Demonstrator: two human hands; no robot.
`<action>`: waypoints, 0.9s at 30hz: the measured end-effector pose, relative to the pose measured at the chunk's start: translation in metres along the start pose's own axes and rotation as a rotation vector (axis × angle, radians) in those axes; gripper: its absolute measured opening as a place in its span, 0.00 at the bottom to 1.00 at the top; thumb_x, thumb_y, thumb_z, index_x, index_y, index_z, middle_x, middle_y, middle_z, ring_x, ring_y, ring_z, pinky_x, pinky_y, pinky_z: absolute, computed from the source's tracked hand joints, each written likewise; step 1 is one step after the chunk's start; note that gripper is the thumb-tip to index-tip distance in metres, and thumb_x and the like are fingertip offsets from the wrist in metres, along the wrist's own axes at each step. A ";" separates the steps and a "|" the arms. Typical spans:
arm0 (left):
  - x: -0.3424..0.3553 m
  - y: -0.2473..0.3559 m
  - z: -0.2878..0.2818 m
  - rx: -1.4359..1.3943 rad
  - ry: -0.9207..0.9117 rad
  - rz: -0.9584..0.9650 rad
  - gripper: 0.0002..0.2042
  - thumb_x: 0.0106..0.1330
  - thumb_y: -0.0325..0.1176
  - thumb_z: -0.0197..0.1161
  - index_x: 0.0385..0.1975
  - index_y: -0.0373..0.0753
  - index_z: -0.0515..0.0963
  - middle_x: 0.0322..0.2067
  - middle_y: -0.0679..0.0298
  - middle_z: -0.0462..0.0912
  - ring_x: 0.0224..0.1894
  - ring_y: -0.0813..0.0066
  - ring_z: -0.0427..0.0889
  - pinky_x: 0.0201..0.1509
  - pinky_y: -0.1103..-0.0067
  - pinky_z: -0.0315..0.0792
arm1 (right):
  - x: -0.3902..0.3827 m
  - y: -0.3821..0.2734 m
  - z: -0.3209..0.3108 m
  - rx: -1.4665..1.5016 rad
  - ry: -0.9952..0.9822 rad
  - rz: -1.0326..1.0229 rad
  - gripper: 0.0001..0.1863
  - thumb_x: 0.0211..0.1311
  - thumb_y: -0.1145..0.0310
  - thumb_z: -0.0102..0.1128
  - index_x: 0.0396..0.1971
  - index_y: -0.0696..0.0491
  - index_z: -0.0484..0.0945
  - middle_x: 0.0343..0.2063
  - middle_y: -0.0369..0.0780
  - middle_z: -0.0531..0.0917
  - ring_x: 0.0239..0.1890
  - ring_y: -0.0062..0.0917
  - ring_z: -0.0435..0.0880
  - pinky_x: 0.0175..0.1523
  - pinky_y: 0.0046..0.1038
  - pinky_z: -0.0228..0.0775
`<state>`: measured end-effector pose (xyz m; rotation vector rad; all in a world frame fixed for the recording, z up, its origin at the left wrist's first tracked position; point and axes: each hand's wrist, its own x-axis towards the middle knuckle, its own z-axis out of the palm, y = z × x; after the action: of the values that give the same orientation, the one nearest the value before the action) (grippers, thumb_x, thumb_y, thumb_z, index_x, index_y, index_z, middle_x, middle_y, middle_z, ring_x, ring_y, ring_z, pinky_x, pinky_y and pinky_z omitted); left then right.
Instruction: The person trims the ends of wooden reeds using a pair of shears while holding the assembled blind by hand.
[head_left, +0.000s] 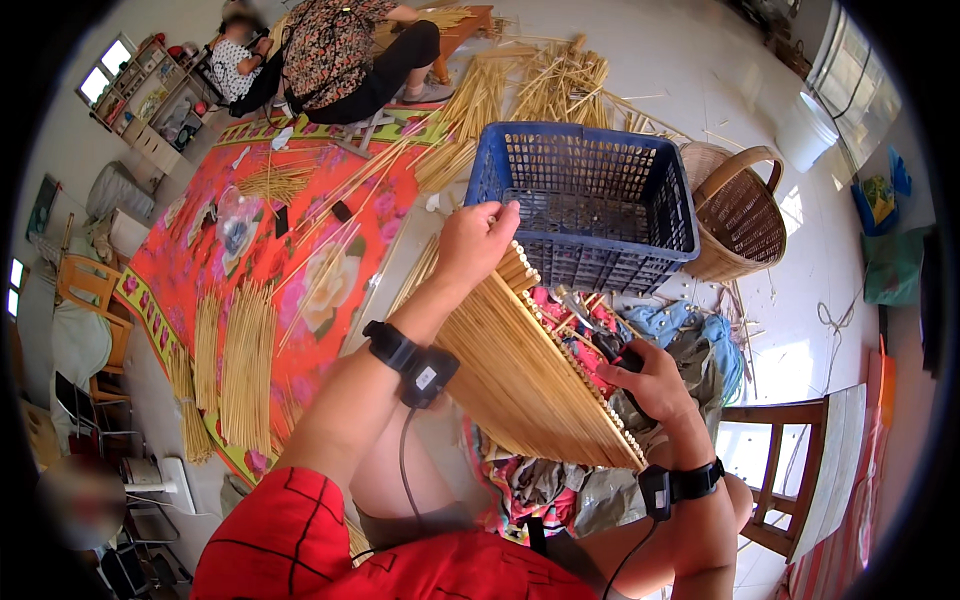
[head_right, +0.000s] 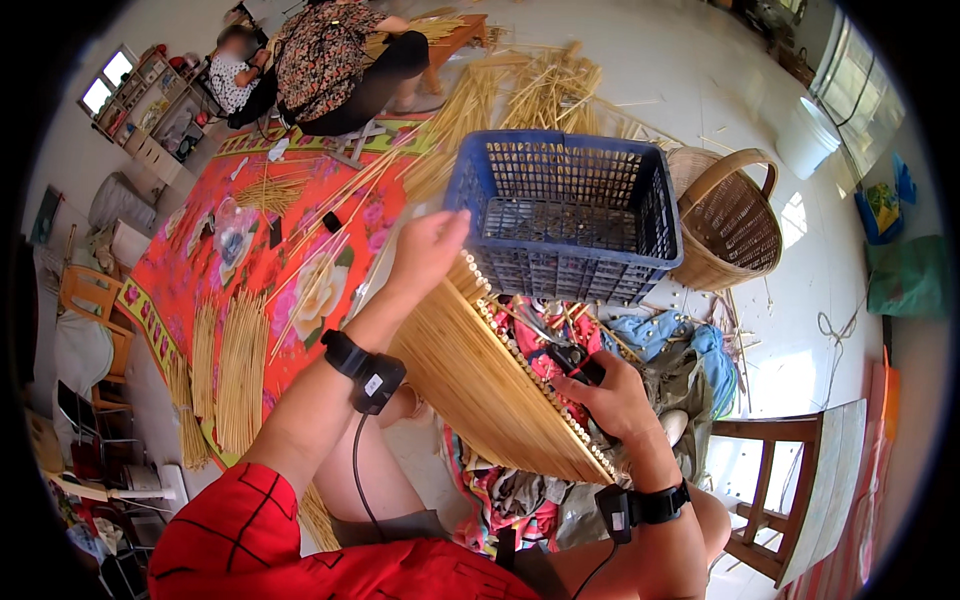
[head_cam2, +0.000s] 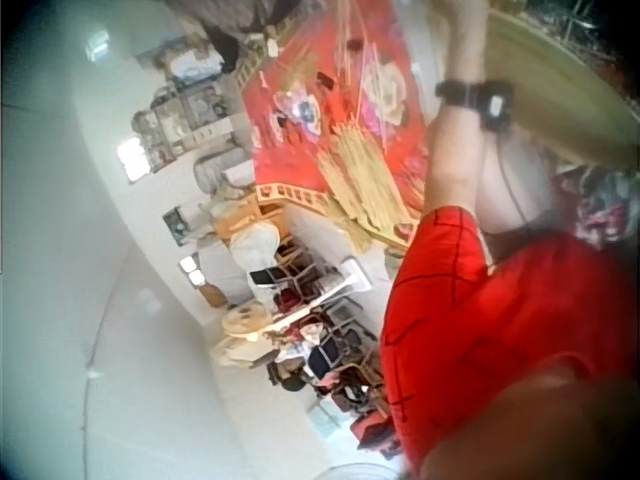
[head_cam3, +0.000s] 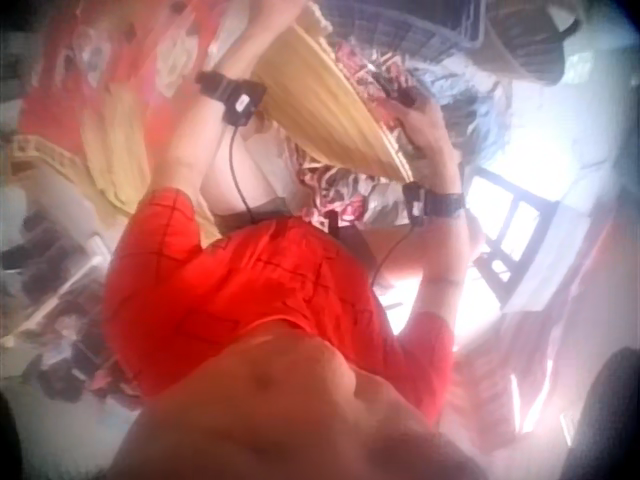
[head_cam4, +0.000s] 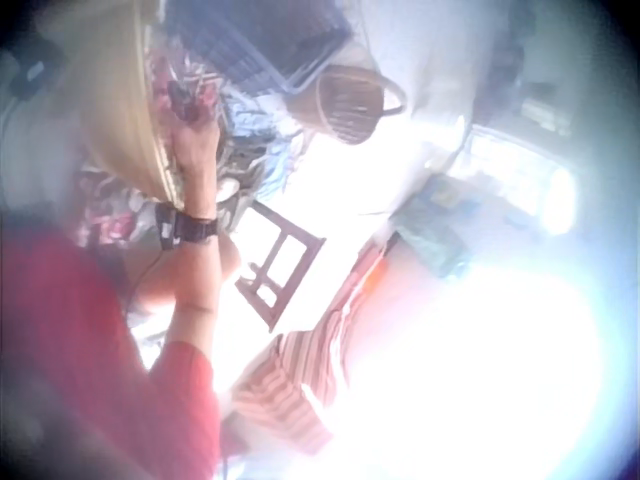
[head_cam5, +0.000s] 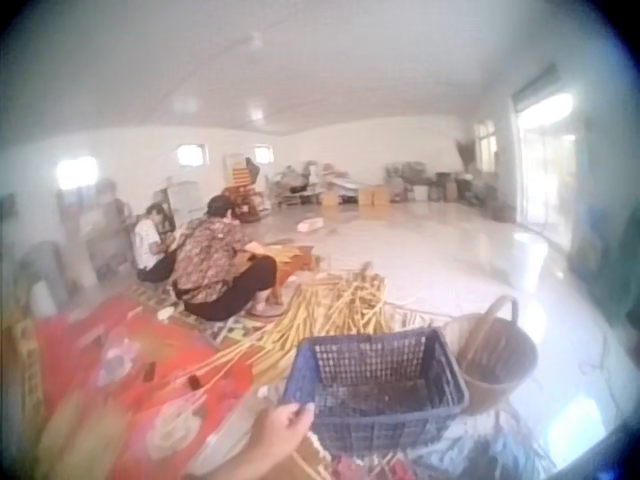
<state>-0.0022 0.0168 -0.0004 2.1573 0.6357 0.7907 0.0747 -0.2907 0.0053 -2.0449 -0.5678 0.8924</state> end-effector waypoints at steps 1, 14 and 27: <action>-0.001 0.002 -0.002 0.001 0.004 0.002 0.22 0.70 0.49 0.58 0.22 0.35 0.78 0.16 0.53 0.78 0.21 0.52 0.78 0.27 0.65 0.69 | -0.003 -0.012 -0.005 -0.197 -0.048 -0.014 0.26 0.51 0.54 0.76 0.40 0.61 0.82 0.28 0.35 0.80 0.32 0.19 0.74 0.40 0.26 0.68; -0.003 0.011 -0.011 0.068 -0.024 -0.027 0.22 0.70 0.51 0.57 0.24 0.37 0.81 0.16 0.54 0.79 0.22 0.51 0.81 0.26 0.64 0.70 | -0.009 -0.007 -0.010 -0.084 -0.098 -0.159 0.32 0.48 0.55 0.79 0.44 0.64 0.79 0.33 0.43 0.83 0.37 0.27 0.82 0.48 0.29 0.73; -0.004 0.019 -0.003 0.092 -0.007 -0.062 0.21 0.69 0.51 0.58 0.24 0.38 0.82 0.17 0.53 0.80 0.23 0.50 0.81 0.28 0.63 0.72 | 0.001 -0.008 0.034 -0.370 0.252 -0.324 0.36 0.50 0.49 0.76 0.46 0.66 0.76 0.37 0.51 0.83 0.42 0.46 0.82 0.50 0.42 0.73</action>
<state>-0.0039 0.0042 0.0149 2.2114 0.7448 0.7336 0.0489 -0.2681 -0.0025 -2.2580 -0.9434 0.3494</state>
